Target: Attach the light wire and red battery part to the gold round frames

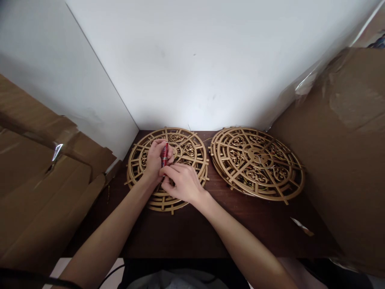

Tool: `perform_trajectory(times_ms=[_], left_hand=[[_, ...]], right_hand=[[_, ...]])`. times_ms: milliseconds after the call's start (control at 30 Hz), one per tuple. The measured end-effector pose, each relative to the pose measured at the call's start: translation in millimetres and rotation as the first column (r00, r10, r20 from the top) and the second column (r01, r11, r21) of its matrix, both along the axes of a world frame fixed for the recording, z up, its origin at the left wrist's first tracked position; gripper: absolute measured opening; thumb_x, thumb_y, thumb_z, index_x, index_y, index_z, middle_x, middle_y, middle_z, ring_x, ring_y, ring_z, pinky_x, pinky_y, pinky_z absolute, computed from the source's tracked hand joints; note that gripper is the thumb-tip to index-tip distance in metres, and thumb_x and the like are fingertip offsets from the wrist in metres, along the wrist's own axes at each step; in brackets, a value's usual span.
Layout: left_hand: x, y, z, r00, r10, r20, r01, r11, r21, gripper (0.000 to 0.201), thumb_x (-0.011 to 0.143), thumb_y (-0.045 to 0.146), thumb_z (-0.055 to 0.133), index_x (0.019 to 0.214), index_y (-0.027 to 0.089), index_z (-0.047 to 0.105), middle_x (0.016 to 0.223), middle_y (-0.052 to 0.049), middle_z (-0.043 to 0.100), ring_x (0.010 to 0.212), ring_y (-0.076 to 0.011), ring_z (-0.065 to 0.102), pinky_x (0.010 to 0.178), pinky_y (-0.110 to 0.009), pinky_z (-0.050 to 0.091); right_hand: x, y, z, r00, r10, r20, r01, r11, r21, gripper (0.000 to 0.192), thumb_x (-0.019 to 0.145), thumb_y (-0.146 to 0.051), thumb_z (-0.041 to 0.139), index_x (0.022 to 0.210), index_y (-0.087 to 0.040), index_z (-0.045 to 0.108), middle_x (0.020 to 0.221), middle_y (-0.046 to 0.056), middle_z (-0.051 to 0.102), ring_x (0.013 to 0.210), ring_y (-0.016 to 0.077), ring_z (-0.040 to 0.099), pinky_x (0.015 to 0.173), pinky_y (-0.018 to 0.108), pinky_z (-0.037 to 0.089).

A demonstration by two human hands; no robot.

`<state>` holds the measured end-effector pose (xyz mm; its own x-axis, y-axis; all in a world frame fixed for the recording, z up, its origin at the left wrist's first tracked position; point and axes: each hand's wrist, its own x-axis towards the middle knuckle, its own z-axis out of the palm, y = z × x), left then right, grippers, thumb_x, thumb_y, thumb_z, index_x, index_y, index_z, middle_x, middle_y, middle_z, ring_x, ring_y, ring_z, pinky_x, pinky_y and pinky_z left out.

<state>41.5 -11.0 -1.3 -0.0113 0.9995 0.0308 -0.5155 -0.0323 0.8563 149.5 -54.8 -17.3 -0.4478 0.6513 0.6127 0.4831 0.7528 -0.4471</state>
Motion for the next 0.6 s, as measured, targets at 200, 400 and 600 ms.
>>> perform_trajectory(times_ms=[200,400,600], left_hand=[[1.3,-1.2,1.0,0.999,-0.001,-0.037,0.001,1.0,0.017,0.019,0.08,0.028,0.054,0.087,0.022,0.037,0.051,0.008,0.049,0.037,-0.0074,0.043,0.037,-0.016,0.031],[1.0,-0.8,0.1,1.0,0.001,-0.03,0.0,1.0,0.017,0.02,0.08,0.029,0.055,0.087,0.022,0.038,0.052,0.008,0.05,0.038,-0.0079,0.044,0.037,-0.016,0.03],[0.7,-0.5,-0.7,0.999,0.006,-0.031,-0.006,1.0,0.014,0.023,0.079,0.032,0.058,0.087,0.022,0.039,0.052,0.008,0.05,0.037,-0.0074,0.044,0.037,-0.017,0.03]], right_hand=[[-2.4,-1.0,-3.7,0.997,-0.069,-0.017,0.069,0.997,0.018,0.02,0.071,-0.008,0.048,0.079,-0.018,0.062,0.07,0.002,0.065,0.062,0.0133,0.057,0.064,0.023,0.046],[-2.1,-0.8,-5.6,0.996,-0.092,-0.017,0.093,0.995,0.021,0.019,0.071,-0.008,0.047,0.078,-0.019,0.061,0.07,0.002,0.065,0.064,0.0142,0.059,0.066,0.024,0.047],[-1.3,-0.9,-6.8,0.996,-0.087,-0.008,0.087,0.996,0.015,0.019,0.071,-0.009,0.048,0.079,-0.019,0.061,0.072,0.003,0.066,0.067,0.0149,0.06,0.068,0.025,0.048]])
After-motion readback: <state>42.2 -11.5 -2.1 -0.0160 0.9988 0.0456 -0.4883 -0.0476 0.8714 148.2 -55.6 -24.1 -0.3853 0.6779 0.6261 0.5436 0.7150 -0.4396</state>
